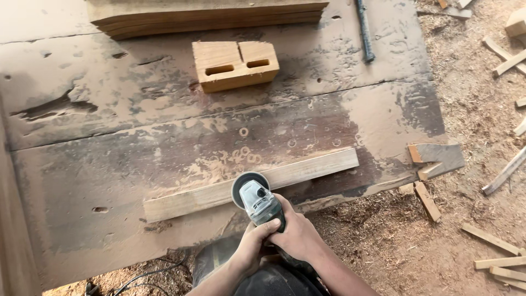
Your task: The person uses an angle grinder with a sanding disc to smooth the surface of a wooden plank on a workbench. They move the tool back and forth along the plank, generating sawdust, and briefly flip the plank to sand the other side.
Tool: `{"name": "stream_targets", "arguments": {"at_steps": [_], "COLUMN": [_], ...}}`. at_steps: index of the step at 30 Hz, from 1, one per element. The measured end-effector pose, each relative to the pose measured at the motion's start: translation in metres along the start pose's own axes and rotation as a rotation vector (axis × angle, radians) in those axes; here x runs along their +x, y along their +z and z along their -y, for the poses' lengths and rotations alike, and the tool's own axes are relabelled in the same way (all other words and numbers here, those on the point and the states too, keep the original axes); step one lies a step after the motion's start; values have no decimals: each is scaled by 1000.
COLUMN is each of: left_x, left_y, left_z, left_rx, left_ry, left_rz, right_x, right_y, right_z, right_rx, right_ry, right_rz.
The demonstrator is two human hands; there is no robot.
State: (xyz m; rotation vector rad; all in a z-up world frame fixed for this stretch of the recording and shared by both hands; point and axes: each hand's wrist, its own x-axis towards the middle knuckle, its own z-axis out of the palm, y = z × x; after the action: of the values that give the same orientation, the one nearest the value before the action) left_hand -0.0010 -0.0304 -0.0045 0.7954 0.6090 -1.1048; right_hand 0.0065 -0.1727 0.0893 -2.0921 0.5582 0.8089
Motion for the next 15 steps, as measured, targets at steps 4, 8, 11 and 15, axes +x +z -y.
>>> {"name": "stream_targets", "arguments": {"at_steps": [4, 8, 11, 15], "left_x": [13, 26, 40, 56], "left_y": [22, 39, 54, 74], "left_z": [5, 11, 17, 23], "left_rx": [14, 24, 68, 109], "left_ry": [-44, -27, -70, -92], "left_rz": [53, 133, 148, 159], "right_x": [-1, -3, -4, -3], "right_y": [-14, -27, -39, -59], "right_z": [-22, -44, -59, -75], "right_rx": [25, 60, 91, 86], "right_ry": [26, 56, 24, 181], "right_rz": [-62, -95, -149, -79]}}
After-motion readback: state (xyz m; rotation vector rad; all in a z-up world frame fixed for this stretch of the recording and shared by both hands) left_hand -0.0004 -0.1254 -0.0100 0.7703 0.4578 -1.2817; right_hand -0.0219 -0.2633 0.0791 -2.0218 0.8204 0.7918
